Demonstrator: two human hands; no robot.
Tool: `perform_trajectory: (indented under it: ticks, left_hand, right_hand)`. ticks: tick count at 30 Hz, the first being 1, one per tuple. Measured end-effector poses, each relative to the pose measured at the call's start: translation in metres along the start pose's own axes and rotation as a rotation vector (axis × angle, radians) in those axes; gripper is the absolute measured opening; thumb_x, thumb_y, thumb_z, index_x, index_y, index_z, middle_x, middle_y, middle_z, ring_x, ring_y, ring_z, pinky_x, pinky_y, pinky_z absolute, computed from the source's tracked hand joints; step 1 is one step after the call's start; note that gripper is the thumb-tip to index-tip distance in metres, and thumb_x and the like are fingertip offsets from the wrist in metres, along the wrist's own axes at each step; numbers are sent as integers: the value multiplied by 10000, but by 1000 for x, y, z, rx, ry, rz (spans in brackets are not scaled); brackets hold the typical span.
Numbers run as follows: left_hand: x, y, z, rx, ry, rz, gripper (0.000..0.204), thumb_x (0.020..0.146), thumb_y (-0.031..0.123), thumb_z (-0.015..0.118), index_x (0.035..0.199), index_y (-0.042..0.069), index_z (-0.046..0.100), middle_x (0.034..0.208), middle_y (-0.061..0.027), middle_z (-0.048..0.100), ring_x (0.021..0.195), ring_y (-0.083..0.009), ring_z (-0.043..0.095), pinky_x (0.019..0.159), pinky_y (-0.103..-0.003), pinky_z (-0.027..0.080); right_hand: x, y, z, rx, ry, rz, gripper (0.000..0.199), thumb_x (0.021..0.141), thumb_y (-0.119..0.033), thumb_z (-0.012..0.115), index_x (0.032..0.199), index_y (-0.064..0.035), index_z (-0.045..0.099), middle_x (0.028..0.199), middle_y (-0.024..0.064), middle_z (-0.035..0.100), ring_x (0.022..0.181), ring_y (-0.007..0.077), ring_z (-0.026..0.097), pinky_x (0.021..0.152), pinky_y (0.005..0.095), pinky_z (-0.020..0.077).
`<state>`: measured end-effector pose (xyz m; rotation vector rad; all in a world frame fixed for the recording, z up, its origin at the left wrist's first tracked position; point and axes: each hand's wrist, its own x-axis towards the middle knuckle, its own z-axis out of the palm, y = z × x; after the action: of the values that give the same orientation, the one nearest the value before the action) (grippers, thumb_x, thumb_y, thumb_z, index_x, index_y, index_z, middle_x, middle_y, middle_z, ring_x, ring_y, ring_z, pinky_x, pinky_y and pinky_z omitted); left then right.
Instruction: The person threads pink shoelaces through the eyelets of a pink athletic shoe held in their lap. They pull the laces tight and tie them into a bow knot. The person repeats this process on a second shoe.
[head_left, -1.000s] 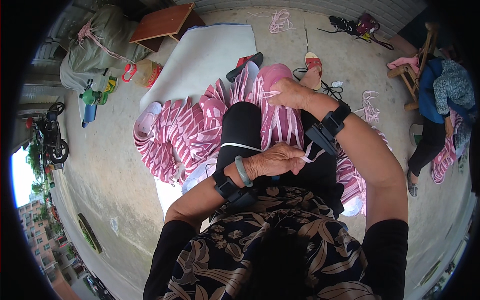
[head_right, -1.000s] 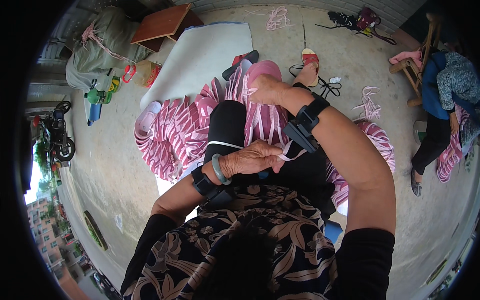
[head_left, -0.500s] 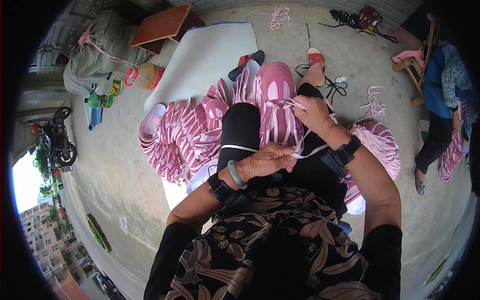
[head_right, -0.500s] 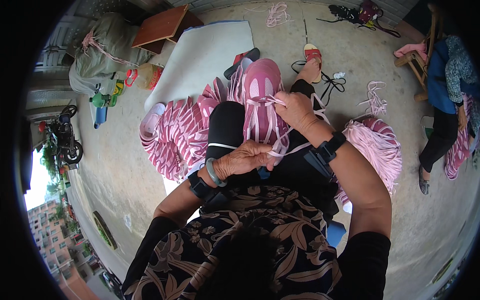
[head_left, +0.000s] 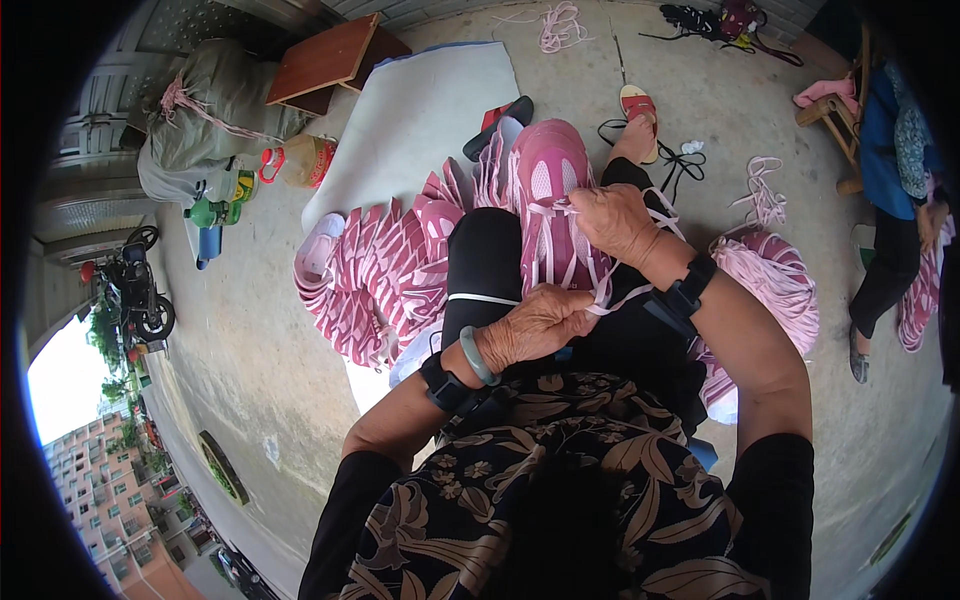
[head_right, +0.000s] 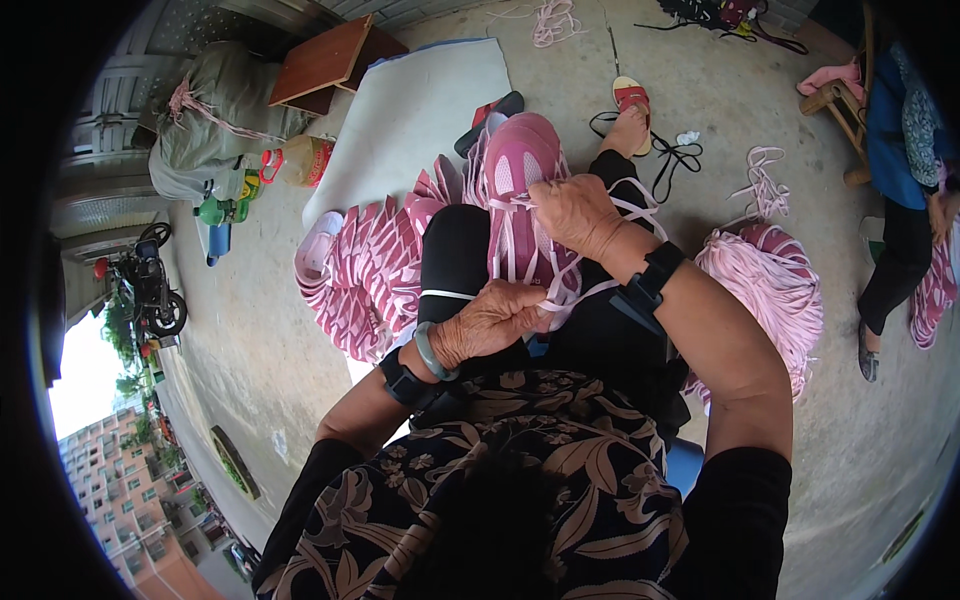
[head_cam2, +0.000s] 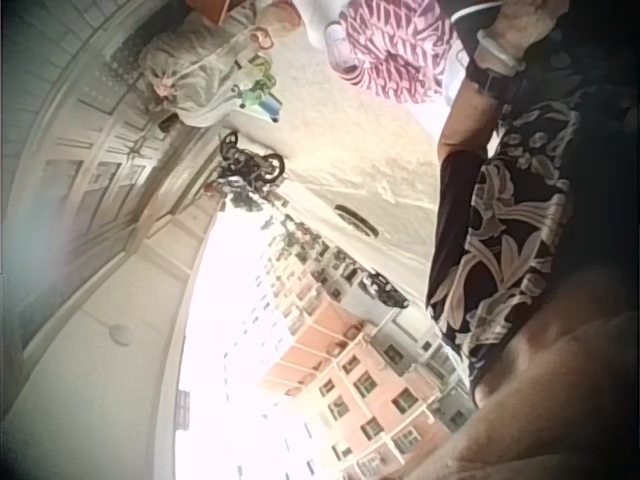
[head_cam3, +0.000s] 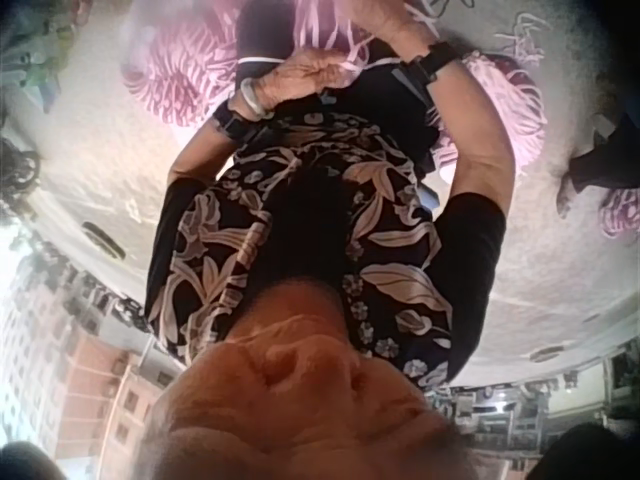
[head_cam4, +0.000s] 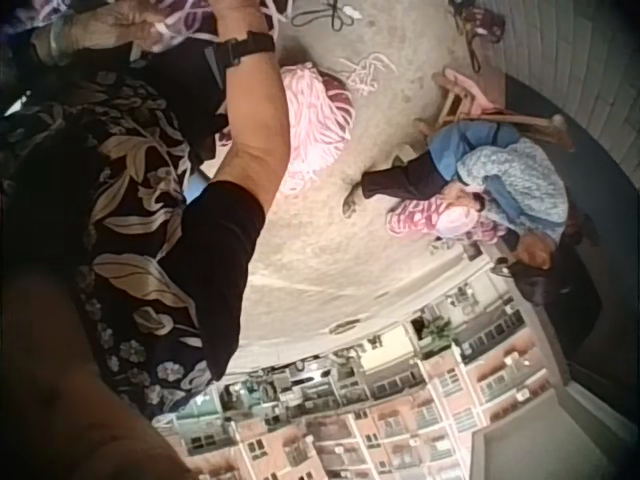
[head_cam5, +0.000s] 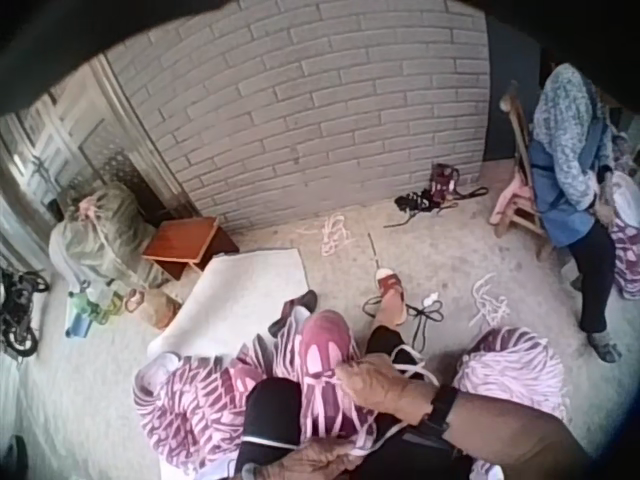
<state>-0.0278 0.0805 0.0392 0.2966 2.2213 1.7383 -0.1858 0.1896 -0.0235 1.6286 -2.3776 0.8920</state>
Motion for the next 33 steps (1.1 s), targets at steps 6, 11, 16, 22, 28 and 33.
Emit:
perform_trajectory:
  ticks: [6,11,16,22,28,33]
  left_hand:
    - [4,2,-3,355,153,106,81,796,33,536,874,20,548,730,-155,536,734,-356,558,641,-404,449]
    - [2,5,-4,318,155,103,69,830,54,532,883,19,558,705,-145,541,694,-340,554,625,-369,450]
    - [5,10,-6,-123,99,-64,195,944,170,488,869,12,575,706,-68,611,670,-157,585,655,-259,462]
    - [12,36,-1,-393,11,-181,307,979,245,408,878,14,584,720,-43,626,690,-101,575,708,-244,455]
    - [15,72,-8,-248,-278,80,254,954,160,449,762,19,539,595,-35,567,578,-104,572,550,-263,443]
    - [21,89,-11,11,-264,296,231,921,198,525,793,8,547,647,-87,581,612,-226,608,552,-298,457]
  right_hand:
    - [12,11,-4,1134,-173,595,75,809,-105,550,767,-44,547,542,-33,437,430,109,438,418,284,340]
    - [20,31,-24,1468,-562,949,95,796,-128,555,717,-77,541,505,-75,333,378,39,248,369,229,203]
    - [28,34,-28,1252,-592,917,203,727,-177,574,566,-87,487,487,-47,372,356,60,254,348,250,190]
    - [39,28,-15,544,-205,510,327,784,-275,666,657,-1,542,600,2,498,511,104,434,478,290,360]
    - [38,17,2,340,-101,492,375,679,-316,754,717,6,565,622,157,537,563,234,499,582,346,425]
    - [18,11,-12,664,-4,579,254,785,-234,690,745,3,607,615,22,564,566,122,497,531,287,406]
